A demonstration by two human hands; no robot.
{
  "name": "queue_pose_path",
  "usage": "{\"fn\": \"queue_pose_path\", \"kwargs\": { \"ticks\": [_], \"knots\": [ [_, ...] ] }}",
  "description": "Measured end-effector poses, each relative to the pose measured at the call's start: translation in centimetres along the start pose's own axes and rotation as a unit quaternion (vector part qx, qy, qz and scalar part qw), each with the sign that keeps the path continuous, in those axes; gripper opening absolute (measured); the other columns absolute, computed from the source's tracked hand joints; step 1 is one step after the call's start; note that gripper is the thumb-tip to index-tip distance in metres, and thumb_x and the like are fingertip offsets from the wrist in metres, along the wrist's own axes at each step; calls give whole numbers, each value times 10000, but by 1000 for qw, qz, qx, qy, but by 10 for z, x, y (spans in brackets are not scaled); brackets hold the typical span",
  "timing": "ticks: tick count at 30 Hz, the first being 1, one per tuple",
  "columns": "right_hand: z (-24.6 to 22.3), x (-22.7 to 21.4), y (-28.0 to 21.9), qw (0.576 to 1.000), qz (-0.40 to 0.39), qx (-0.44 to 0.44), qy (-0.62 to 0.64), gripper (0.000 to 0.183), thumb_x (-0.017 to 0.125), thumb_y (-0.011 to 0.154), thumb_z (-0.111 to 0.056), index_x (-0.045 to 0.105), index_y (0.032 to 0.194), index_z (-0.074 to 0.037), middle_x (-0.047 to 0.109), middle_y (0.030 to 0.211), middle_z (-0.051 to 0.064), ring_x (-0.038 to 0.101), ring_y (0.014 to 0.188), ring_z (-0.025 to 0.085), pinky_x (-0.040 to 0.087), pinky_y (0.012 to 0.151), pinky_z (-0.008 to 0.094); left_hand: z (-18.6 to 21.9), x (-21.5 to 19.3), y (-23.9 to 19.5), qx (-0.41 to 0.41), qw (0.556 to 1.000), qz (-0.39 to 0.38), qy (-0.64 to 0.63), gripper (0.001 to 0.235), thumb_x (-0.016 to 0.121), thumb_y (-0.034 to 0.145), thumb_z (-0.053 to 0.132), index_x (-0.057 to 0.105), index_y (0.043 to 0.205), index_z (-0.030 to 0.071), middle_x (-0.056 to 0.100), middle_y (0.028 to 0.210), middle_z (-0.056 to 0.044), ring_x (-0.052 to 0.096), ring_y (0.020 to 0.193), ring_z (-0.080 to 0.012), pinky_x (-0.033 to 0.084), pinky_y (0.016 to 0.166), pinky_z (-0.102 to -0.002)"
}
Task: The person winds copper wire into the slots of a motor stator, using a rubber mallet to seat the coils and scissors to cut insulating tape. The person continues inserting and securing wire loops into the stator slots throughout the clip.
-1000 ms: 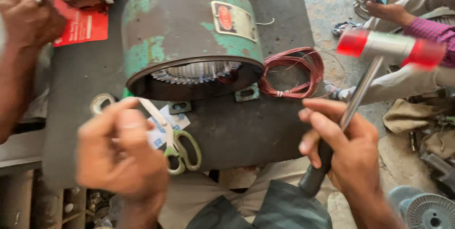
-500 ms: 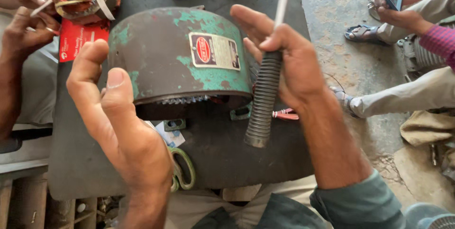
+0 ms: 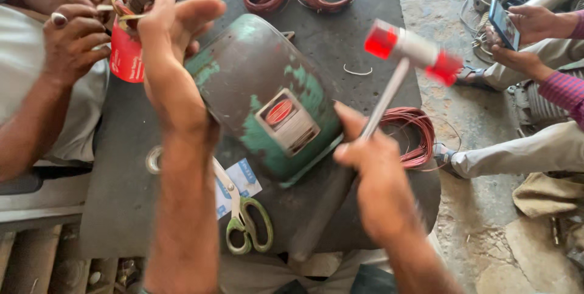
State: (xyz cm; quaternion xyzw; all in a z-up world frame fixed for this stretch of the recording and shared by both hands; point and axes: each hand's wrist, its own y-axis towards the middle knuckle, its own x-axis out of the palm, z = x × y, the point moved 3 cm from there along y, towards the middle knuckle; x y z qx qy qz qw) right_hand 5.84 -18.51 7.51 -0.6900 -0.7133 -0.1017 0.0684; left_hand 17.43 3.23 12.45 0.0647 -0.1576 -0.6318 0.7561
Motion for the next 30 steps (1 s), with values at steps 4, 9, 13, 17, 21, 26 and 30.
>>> {"fn": "queue_pose_path", "kwargs": {
  "ticks": [4, 9, 13, 17, 21, 26, 30],
  "knots": [
    [3, 53, -41, 990, 15, 77, -120, 816, 591, 848, -28, 446, 1651, -50, 755, 1182, 74, 485, 728, 104, 475, 627, 248, -4, 7, 63, -23, 954, -299, 3, 495, 449, 1081, 422, 676, 1277, 29, 690, 1304, -31, 610, 1235, -146, 388, 1055, -280],
    [16, 91, -32, 995, -17, 94, -21, 550, 567, 1019, -82, 516, 1561, -6, 633, 1036, 95, 523, 892, 99, 502, 809, 273, -1, 18, 102, -81, 887, -427, 158, 357, 602, 1016, 306, 699, 1254, 58, 703, 1200, -59, 639, 1097, -161, 502, 956, -318],
    [16, 50, -43, 994, -32, -62, -78, 318, 465, 1026, -28, 578, 1292, 106, 638, 1317, 214, 571, 1303, 286, 382, 1120, 411, 37, 9, 68, 124, 903, -180, 371, 376, 601, 1043, 347, 686, 1215, 24, 747, 1120, -94, 713, 1020, -178, 522, 929, -325],
    [34, 1, -60, 989, 140, 28, 30, 270, 452, 1056, -122, 604, 1195, 53, 688, 764, 127, 735, 858, 247, 573, 911, 408, 61, 1, -42, 195, 916, -55, 348, 672, 796, 1020, 288, 404, 1496, 21, 522, 1445, -205, 516, 1341, -307, 423, 1171, -416],
    [46, -20, -67, 982, 138, 112, 67, 314, 484, 1080, -125, 611, 1317, 37, 469, 637, 38, 496, 528, 146, 473, 503, 328, 34, 11, -95, 127, 903, 47, 408, 1160, 921, 746, 199, 149, 1590, 4, 227, 1558, -340, 286, 1462, -463, 312, 1175, -526],
    [53, -28, -75, 968, 82, 220, -88, 501, 472, 950, -109, 551, 1442, -70, 504, 626, 54, 495, 477, 122, 432, 431, 278, 16, 8, -95, 74, 935, 23, 346, 1195, 846, 747, 34, 70, 1655, 49, 317, 1509, -238, 394, 1456, -382, 361, 1240, -477],
    [52, -18, -75, 977, 59, 197, -53, 578, 442, 949, -156, 440, 1525, -114, 555, 644, 54, 556, 456, 122, 507, 444, 273, 24, 2, -87, 67, 926, -20, 371, 1210, 863, 707, 24, 76, 1626, 57, 333, 1414, -229, 391, 1389, -396, 367, 1196, -482]
  ]
}}
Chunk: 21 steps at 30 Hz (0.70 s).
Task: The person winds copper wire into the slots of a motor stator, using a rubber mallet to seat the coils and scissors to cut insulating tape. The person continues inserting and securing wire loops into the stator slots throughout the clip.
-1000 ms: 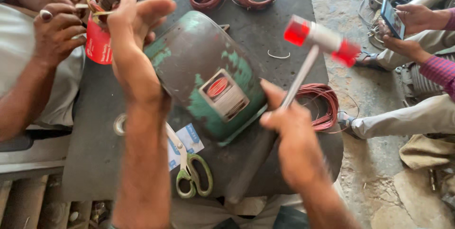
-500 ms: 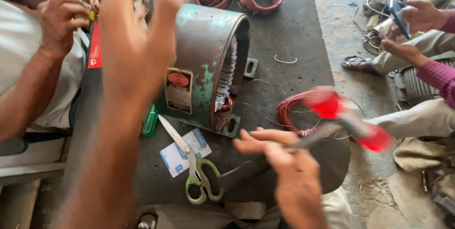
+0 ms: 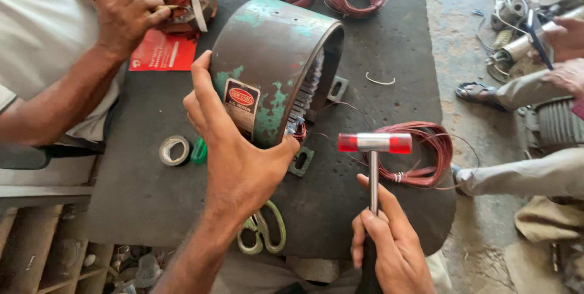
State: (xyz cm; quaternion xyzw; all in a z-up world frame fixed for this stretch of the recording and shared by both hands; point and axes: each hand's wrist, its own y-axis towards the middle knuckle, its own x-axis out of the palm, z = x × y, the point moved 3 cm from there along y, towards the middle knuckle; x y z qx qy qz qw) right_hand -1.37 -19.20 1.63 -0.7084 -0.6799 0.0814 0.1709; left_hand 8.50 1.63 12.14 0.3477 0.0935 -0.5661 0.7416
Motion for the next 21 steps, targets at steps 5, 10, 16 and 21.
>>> {"fn": "queue_pose_path", "kwargs": {
  "ticks": [5, 10, 16, 21],
  "knots": [
    [-3, 7, -7, 996, 22, 75, -41, 673, 491, 962, -211, 401, 1627, -254, 538, 490, 60, 499, 335, 151, 437, 332, 304, -21, -17, 23, 39, 994, -98, -13, 1193, 807, 672, 3, 97, 1628, 75, 336, 1456, -221, 416, 1415, -359, 380, 1228, -481],
    [-5, 19, -11, 991, 29, 80, -107, 633, 569, 936, -209, 477, 1561, -254, 569, 576, 35, 493, 368, 111, 401, 341, 294, -48, -34, 29, 35, 975, -149, -161, 1040, 864, 772, 181, 234, 1592, 64, 478, 1348, -158, 509, 1216, -272, 454, 1072, -412],
    [-10, 31, -10, 990, -27, 30, -135, 681, 557, 962, -190, 438, 1629, -257, 513, 545, -3, 456, 416, 60, 412, 386, 252, -96, -5, 66, -241, 822, -191, -478, 586, 412, 1073, 523, 602, 1347, 41, 710, 1219, -82, 677, 1095, -186, 539, 1003, -381],
    [-18, 31, 1, 996, 69, -45, -43, 625, 484, 973, -245, 393, 1590, -214, 463, 517, -46, 411, 385, 46, 363, 338, 243, -127, 1, 58, -270, 802, -232, -480, 584, 363, 1064, 549, 593, 1338, 87, 703, 1207, -73, 687, 1067, -198, 563, 938, -419]
  ]
}}
